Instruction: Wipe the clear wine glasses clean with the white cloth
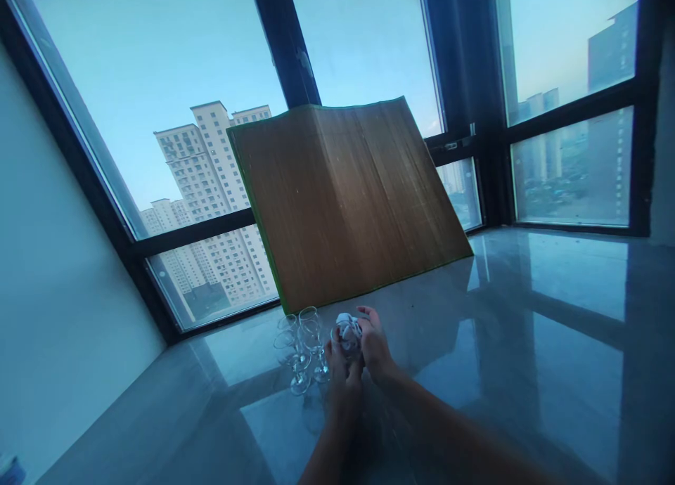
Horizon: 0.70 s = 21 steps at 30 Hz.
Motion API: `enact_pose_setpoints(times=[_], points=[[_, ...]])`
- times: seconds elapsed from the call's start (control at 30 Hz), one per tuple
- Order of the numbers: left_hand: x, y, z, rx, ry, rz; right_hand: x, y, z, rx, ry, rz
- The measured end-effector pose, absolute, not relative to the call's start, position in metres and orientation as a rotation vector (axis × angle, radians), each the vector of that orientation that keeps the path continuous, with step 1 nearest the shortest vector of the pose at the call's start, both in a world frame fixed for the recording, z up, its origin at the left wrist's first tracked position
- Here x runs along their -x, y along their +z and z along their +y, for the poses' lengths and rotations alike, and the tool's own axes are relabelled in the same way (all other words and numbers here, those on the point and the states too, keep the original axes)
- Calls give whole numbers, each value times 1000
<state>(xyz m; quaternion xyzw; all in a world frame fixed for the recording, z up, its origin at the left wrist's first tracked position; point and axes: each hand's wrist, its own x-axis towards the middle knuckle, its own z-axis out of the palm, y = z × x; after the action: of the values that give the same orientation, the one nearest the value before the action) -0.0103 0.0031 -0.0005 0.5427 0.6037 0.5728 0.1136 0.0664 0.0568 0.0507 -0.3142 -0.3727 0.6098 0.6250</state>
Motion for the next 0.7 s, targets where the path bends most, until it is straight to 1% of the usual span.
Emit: enact_pose_setpoints(times=[0.13, 0.2, 0.4, 0.47, 0.57, 0.7], points=[[9, 4, 3, -1643, 1806, 1749, -68, 52, 62, 730, 1426, -798], [9, 5, 2, -1660, 1818, 1740, -67, 49, 66, 778, 1377, -819], [14, -2, 5, -1749, 1870, 1666, -70, 45, 65, 968, 935, -1143], [14, -5, 6, -1743, 1888, 1636, -73, 48, 63, 1028, 856, -1269], [14, -9, 8, -1632, 1900, 1609, -78, 51, 63, 1122, 867, -1360], [12, -9, 10, -1511, 1929, 1520, -77, 49, 70, 1153, 1025, -1421]])
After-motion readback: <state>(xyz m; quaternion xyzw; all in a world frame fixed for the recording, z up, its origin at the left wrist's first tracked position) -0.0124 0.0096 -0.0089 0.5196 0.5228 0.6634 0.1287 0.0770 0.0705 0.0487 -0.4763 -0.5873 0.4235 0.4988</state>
